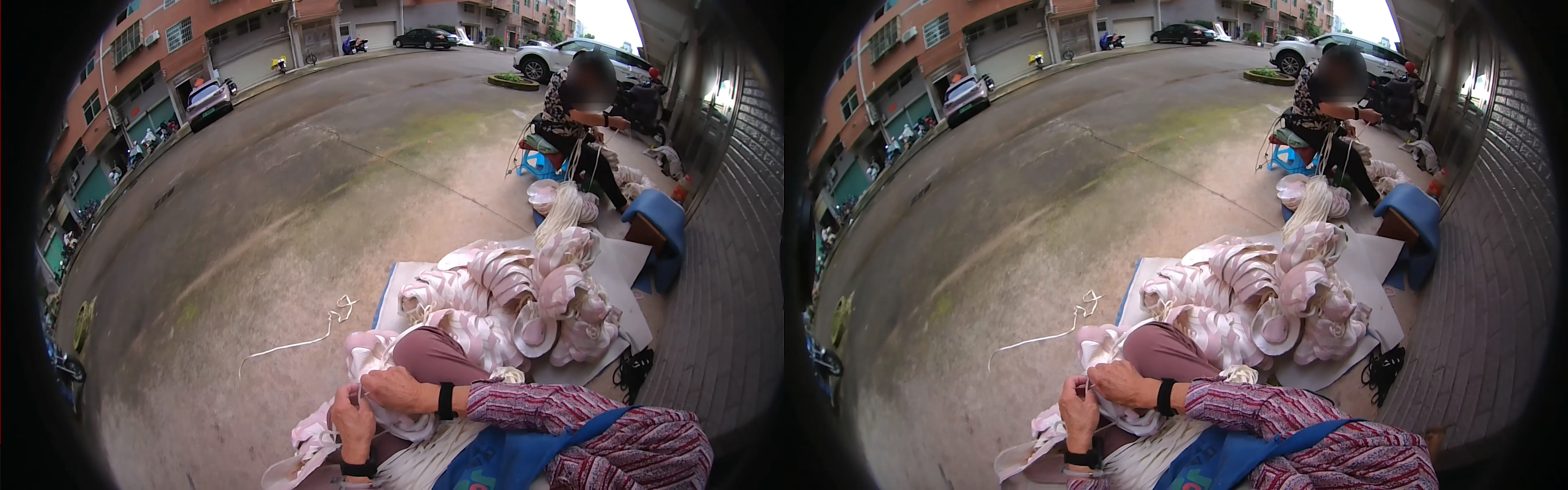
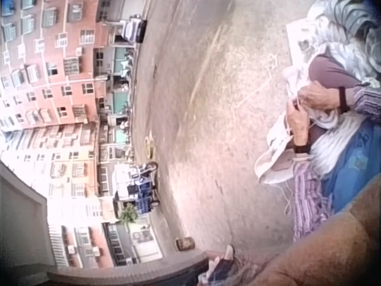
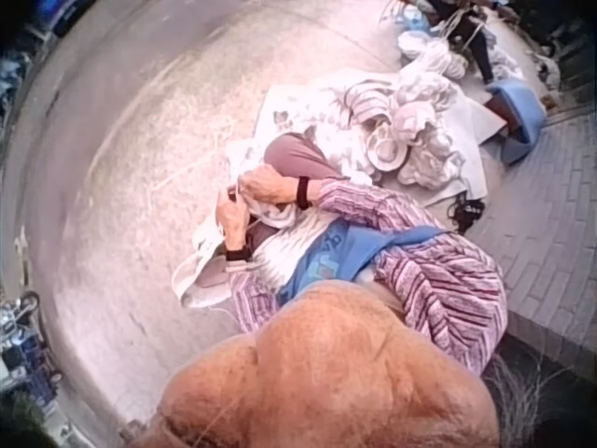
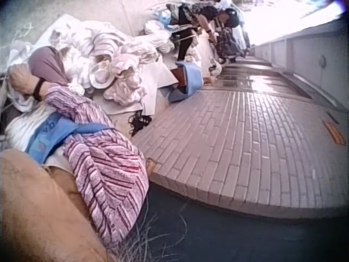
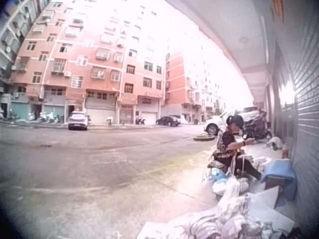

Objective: The person laces a shoe by hand, threading a lace through the eyelets and pulling it tight, then sets it aside. They pick up another shoe from a pile and repeat the lacing process.

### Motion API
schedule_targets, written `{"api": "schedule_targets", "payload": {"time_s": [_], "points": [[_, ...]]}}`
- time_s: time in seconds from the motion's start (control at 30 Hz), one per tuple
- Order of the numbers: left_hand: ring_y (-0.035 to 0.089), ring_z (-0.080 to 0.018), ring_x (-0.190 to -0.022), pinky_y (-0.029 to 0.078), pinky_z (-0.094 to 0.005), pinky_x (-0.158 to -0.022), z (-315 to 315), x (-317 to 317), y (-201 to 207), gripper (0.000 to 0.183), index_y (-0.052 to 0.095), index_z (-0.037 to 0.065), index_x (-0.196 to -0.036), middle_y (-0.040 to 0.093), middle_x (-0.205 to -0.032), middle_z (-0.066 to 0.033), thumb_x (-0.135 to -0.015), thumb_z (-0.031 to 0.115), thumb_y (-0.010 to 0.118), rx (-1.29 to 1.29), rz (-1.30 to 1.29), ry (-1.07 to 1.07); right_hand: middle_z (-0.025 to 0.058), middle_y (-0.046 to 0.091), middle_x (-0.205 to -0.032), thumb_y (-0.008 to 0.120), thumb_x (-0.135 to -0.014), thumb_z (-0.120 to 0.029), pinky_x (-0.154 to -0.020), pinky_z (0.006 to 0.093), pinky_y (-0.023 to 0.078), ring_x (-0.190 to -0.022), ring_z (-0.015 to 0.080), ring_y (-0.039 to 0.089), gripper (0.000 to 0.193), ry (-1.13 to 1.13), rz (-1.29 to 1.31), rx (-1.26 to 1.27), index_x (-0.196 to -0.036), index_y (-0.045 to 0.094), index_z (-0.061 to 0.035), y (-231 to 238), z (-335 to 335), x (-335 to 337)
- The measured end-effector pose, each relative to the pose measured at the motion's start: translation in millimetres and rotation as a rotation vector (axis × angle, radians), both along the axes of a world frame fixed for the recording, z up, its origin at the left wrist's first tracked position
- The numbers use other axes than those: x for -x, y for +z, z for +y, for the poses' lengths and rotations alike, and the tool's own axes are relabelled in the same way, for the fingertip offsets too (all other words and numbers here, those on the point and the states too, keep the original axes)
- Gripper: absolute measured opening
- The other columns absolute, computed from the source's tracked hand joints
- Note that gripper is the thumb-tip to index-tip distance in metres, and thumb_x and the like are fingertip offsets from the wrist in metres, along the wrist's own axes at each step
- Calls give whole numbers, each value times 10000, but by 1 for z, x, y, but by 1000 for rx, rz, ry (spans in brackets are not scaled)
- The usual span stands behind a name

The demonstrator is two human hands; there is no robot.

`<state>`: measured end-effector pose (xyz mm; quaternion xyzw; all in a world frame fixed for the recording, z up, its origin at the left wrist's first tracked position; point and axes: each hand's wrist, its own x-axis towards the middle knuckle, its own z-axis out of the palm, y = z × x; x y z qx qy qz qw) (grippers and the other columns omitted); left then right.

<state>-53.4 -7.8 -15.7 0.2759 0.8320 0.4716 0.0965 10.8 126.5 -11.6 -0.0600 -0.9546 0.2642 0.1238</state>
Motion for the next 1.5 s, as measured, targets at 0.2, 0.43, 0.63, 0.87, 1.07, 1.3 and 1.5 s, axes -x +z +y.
{"api": "schedule_targets", "payload": {"time_s": [0.2, 0.43, 0.63, 0.87, 1.07, 1.3, 1.5], "points": [[519, -382, -1002, 427, -436, -831, -10, -26, 17, 286, 506, -13, -1045, 479, -1090, -226, -796, 67, 621, 128, 265, 21, 241, 541, -640, 539, -809, -180, -554, 451, 452, -575, 400, 550, 199, 454, 41, 323, -722, 556, -2, 38, 29, -16], [268, -441, -1342, 218, -625, -1063, 0, -77, 10, 859, 157, -85, -1425, 264, -1421, -307, -797, 181, 680, 373, 339, -176, 148, 592, -772, 598, -910, -142, -620, 339, 458, -693, 276, 587, 139, 137, 265, 249, -874, 628, -11, 52, 62, -35], [265, -420, -1352, 188, -670, -1046, 6, -73, -7, 922, 137, -84, -1436, 250, -1432, -295, -770, 205, 705, 491, 379, -149, 136, 598, -831, 532, -949, -173, -708, 323, 471, -770, 259, 601, 211, 116, 330, 585, -913, 614, 17, 34, 32, 24], [298, -372, -1350, 157, -681, -1049, 4, -79, -6, 928, 162, -55, -1442, 282, -1432, -256, -748, 210, 717, 518, 442, -146, -51, 376, -624, 477, -970, -255, -453, 194, 286, -546, 27, 351, 243, -25, -142, 1153, -774, 480, -112, 54, 34, 8], [350, -418, -1307, 214, -644, -1053, 1, -83, -16, 911, 181, -65, -1428, 288, -1408, -300, -748, 205, 724, 472, 480, -99, -82, 310, -590, 477, -982, -299, -361, 206, 207, -427, 19, 246, 289, 59, -167, 1374, -745, 413, -146, 139, 98, -90], [338, -419, -1315, 220, -629, -1062, 7, -81, -11, 900, 173, -42, -1443, 272, -1426, -287, -758, 179, 713, 391, 443, -113, -75, 282, -637, 332, -1010, -96, -412, 190, 183, -488, 24, 259, 185, 357, 554, 1503, -853, 430, -102, 239, 270, -291], [520, -394, -1127, 396, -496, -956, -8, -42, 16, 556, 411, -61, -1284, 510, -1192, -300, -850, 224, 610, 120, 86, -18, -99, 310, -633, 489, -977, -205, -395, 176, 183, -488, -12, 263, 108, -446, 228, 986, -940, 543, -119, 128, 172, -154]]}}
